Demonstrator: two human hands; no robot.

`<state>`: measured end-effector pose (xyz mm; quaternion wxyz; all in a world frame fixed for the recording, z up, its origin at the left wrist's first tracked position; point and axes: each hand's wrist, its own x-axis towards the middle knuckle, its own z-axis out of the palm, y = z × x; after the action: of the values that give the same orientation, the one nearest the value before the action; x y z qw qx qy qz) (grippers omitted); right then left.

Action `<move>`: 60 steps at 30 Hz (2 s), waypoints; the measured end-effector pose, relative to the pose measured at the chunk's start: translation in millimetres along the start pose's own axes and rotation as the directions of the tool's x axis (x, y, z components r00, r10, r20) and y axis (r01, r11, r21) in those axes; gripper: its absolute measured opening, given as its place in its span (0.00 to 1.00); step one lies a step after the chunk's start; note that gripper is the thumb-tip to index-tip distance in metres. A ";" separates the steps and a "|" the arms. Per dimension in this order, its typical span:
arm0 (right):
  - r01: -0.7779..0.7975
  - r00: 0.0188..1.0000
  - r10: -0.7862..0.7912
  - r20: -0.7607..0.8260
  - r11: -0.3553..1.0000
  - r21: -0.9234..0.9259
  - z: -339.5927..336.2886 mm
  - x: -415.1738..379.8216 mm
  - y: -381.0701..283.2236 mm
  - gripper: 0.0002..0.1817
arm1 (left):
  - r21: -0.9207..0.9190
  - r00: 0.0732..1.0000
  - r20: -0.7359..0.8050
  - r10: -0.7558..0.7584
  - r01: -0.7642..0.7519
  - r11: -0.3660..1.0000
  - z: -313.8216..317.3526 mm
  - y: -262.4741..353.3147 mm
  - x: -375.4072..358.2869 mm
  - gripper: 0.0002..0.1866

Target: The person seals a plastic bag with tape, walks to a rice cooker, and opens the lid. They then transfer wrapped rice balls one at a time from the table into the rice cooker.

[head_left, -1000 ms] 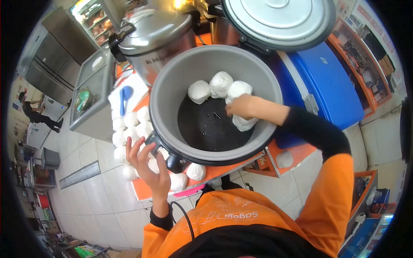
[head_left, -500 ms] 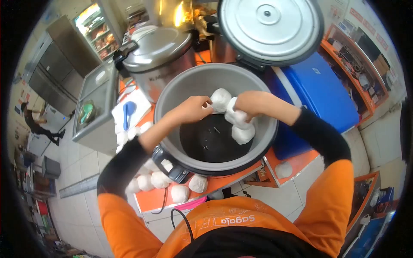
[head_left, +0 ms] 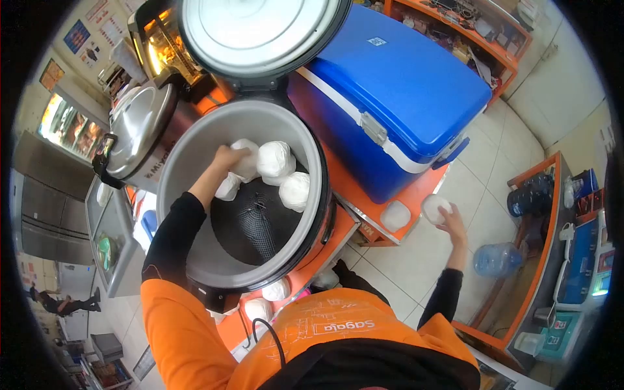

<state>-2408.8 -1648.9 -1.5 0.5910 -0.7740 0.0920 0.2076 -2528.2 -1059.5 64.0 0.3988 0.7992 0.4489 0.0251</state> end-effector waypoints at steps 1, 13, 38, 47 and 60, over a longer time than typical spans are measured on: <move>-0.044 0.999 0.045 -0.022 0.998 0.053 7.9 22.5 24.4 0.31 | 0.042 1.000 0.005 0.010 -0.010 0.999 -1.6 3.7 -3.2 0.34; 0.767 0.628 -0.645 0.434 0.608 -0.206 124.0 -145.2 -208.5 0.08 | -0.254 0.862 -0.337 0.378 -0.470 0.845 -160.3 39.7 -233.2 0.35; 0.533 0.115 0.468 0.876 -0.774 0.343 428.4 -58.0 -232.8 0.38 | -0.205 0.713 -0.628 -0.312 0.235 0.950 120.8 -264.1 -370.0 0.28; 0.928 -0.118 -0.019 0.993 -0.357 0.104 381.1 -142.2 -296.5 0.31 | -0.178 0.661 -0.659 -0.359 0.326 0.928 118.7 -244.3 -352.5 0.32; 0.758 -0.177 0.122 0.977 0.650 0.057 331.9 -344.8 -97.5 0.27 | -0.911 0.940 -0.304 0.154 -0.335 0.239 28.5 -200.6 -452.1 0.40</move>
<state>-2750.8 -1340.3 160.8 0.2180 -0.4954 -0.6527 0.5300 -2926.1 -1354.6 56.0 0.7516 0.4565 0.2422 0.4100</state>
